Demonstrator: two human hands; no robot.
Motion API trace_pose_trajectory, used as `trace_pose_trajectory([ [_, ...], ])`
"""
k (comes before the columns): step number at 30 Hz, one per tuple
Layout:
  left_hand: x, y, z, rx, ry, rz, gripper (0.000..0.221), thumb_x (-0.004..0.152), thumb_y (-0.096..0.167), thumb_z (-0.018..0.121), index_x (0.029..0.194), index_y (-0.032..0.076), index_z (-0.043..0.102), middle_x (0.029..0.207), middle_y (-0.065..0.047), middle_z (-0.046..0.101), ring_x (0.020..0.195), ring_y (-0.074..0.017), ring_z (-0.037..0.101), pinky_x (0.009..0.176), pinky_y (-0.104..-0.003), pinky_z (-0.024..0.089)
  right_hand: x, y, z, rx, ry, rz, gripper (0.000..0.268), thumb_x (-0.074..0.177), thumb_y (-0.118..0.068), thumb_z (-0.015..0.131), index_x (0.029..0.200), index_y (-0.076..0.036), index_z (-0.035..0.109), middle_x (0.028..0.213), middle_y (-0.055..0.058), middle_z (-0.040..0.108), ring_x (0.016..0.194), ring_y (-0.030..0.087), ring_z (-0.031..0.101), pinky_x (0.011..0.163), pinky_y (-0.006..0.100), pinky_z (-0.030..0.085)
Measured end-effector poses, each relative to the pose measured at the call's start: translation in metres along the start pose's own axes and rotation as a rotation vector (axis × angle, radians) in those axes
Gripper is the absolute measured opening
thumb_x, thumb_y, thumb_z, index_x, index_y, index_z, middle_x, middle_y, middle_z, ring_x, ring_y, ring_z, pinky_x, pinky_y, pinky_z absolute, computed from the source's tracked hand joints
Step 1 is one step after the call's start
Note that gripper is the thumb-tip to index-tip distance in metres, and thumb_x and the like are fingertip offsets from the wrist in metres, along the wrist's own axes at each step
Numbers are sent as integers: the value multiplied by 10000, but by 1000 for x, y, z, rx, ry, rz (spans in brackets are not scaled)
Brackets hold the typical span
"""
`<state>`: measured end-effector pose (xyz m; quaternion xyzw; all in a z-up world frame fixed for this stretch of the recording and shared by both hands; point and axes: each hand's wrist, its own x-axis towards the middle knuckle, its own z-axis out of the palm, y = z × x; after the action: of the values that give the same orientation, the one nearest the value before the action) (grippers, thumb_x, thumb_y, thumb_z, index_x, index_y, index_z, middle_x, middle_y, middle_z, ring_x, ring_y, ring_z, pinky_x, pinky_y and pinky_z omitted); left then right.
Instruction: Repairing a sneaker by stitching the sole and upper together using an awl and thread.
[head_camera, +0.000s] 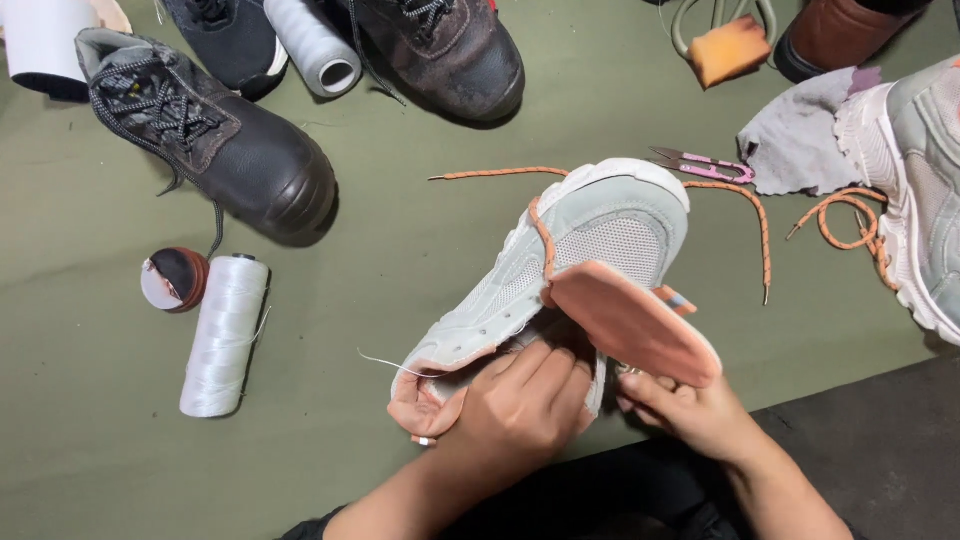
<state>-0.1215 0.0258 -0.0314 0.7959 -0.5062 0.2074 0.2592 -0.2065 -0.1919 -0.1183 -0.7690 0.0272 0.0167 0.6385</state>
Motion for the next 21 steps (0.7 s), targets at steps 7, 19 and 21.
trace_pose_trajectory([
  [7, 5, 3, -3, 4, 54, 23, 271, 1020, 78, 370, 771, 97, 473, 740, -51, 373, 632, -219, 374, 567, -345, 333, -13, 51, -13, 988, -312, 419, 352, 1010, -291, 650, 807, -59, 480, 707, 179, 454, 383, 75, 238, 310, 195, 197],
  [19, -4, 3, -10, -75, -86, 19, 225, 1058, 100, 444, 984, -5, 628, 820, -86, 462, 703, -248, 451, 608, -355, 393, 5, -36, -2, 485, 302, 996, 739, 843, 85, 644, 1523, -154, 479, 1096, 278, 632, 1020, 359, 660, 888, 444, 544],
  [21, -3, 4, -7, -105, -51, 19, 206, 1047, 89, 451, 934, 8, 603, 813, -88, 455, 689, -248, 430, 600, -358, 374, 9, 117, -49, 1228, -191, 1178, 735, 691, -239, 747, 1347, -41, 482, 1063, 256, 598, 947, 374, 660, 865, 401, 535],
])
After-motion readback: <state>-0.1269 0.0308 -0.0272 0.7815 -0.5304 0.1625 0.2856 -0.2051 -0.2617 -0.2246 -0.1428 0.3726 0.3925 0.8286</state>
